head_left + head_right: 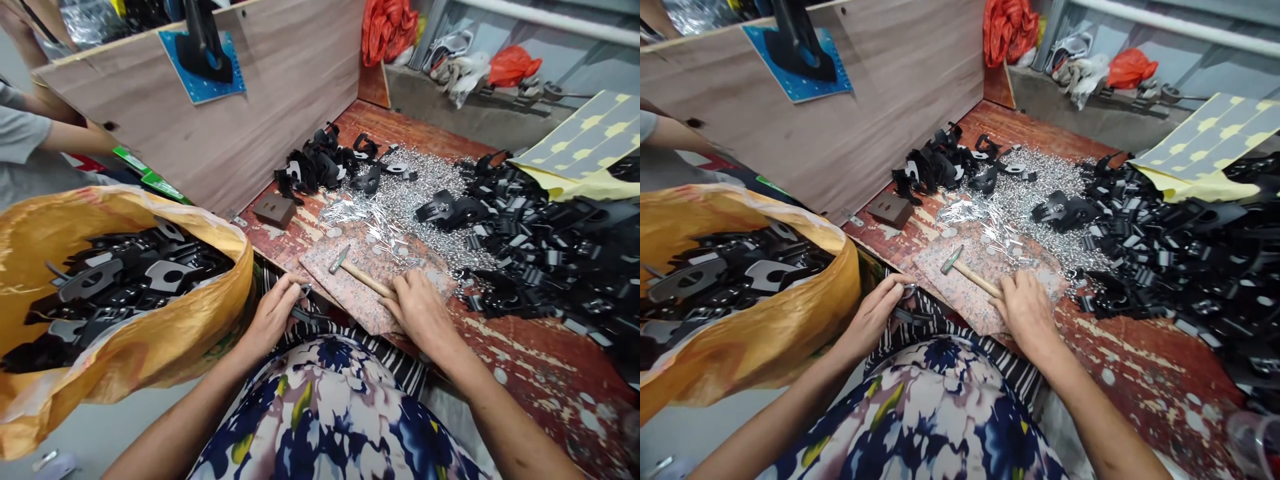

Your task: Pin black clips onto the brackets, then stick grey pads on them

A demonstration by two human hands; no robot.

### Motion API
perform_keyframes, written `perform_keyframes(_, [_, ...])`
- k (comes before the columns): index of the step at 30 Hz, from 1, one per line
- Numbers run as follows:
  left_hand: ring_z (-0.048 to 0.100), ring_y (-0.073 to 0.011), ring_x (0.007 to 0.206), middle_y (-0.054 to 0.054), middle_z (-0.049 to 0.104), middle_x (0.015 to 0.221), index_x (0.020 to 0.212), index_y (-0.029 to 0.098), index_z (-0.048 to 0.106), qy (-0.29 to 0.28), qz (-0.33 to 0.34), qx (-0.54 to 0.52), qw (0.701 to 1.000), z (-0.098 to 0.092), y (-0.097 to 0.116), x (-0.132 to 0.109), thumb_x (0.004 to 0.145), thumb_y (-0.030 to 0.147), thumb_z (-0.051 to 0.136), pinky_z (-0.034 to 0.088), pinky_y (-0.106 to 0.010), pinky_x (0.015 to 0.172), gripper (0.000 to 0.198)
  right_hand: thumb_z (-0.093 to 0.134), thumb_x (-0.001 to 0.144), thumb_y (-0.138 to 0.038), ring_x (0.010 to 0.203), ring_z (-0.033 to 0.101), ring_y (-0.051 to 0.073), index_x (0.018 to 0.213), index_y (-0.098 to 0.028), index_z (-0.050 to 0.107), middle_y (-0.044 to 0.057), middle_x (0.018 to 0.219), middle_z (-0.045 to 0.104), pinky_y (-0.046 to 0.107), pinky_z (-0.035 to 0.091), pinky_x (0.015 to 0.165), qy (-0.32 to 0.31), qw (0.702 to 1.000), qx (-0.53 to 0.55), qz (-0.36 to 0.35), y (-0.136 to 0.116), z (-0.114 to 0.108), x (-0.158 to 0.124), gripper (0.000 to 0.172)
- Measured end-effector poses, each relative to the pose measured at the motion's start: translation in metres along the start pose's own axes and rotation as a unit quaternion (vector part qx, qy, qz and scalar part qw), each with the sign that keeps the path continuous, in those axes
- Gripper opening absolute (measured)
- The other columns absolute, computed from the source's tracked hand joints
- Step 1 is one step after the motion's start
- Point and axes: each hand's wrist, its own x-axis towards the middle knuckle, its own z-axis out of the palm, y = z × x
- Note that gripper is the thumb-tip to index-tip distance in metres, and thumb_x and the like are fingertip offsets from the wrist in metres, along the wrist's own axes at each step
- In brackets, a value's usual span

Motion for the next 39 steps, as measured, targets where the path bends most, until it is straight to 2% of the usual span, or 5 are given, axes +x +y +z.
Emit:
perform_keyframes(6, [0.045, -0.0126, 0.048, 0.003, 0.057, 0.064, 0.098, 0.020, 0.068, 0.025, 0.016, -0.017, 0.999, 0.033, -0.027, 0.036, 0.092, 0.060, 0.063, 0.032, -0.022, 0.043, 0.040, 0.055, 0.100, -0.031, 0.049, 0.054, 0.020, 0.110, -0.016, 0.063, 0.000, 0.061, 0.059, 0.031, 0.035, 0.046, -0.045, 0.997, 0.050, 0.035, 0.008, -0.001, -0.018, 0.020])
perform_keyframes(13, [0.049, -0.0158, 0.053, 0.001, 0.058, 0.061, 0.076, 0.021, 0.066, 0.057, 0.045, 0.033, 0.997, 0.035, -0.035, 0.040, 0.095, 0.055, 0.059, 0.036, -0.026, 0.051, 0.039, 0.057, 0.100, -0.015, 0.066, 0.064, 0.018, 0.160, -0.032, 0.041, 0.004, 0.089, 0.072, 0.031, 0.047, 0.058, 0.176, 0.973, 0.145, -0.022, -0.002, -0.033, -0.037, 0.065])
perform_keyframes(24, [0.045, -0.0135, 0.046, 0.001, 0.057, 0.060, 0.088, 0.018, 0.072, 0.038, 0.034, -0.014, 0.999, 0.032, -0.030, 0.038, 0.090, 0.067, 0.063, 0.033, -0.025, 0.044, 0.049, 0.050, 0.105, -0.024, 0.065, 0.059, 0.018, 0.156, -0.026, 0.048, 0.005, 0.090, 0.068, 0.031, 0.047, 0.059, 0.083, 0.991, 0.105, 0.011, -0.003, 0.006, -0.037, 0.051])
perform_keyframes(31, [0.054, -0.0141, 0.065, -0.004, 0.066, 0.090, 0.126, 0.023, 0.062, -0.042, 0.082, -0.178, 0.980, 0.031, -0.010, 0.023, 0.098, 0.060, 0.058, 0.042, -0.021, 0.050, 0.046, 0.069, 0.095, -0.027, 0.113, 0.062, 0.032, 0.141, -0.025, 0.062, 0.013, 0.127, 0.069, 0.052, 0.052, 0.093, 0.133, 0.969, 0.200, -0.066, -0.023, -0.011, -0.016, 0.047])
perform_keyframes(39, [0.062, -0.0150, 0.073, -0.005, 0.062, 0.101, 0.128, 0.022, 0.059, -0.083, 0.011, -0.194, 0.977, 0.046, -0.005, 0.029, 0.091, 0.054, 0.071, 0.046, -0.020, 0.048, 0.051, 0.062, 0.099, -0.019, 0.071, 0.068, 0.015, 0.100, -0.022, 0.079, 0.001, 0.084, 0.074, 0.031, 0.060, 0.061, 0.068, 0.912, 0.403, -0.034, -0.009, -0.030, 0.007, 0.017])
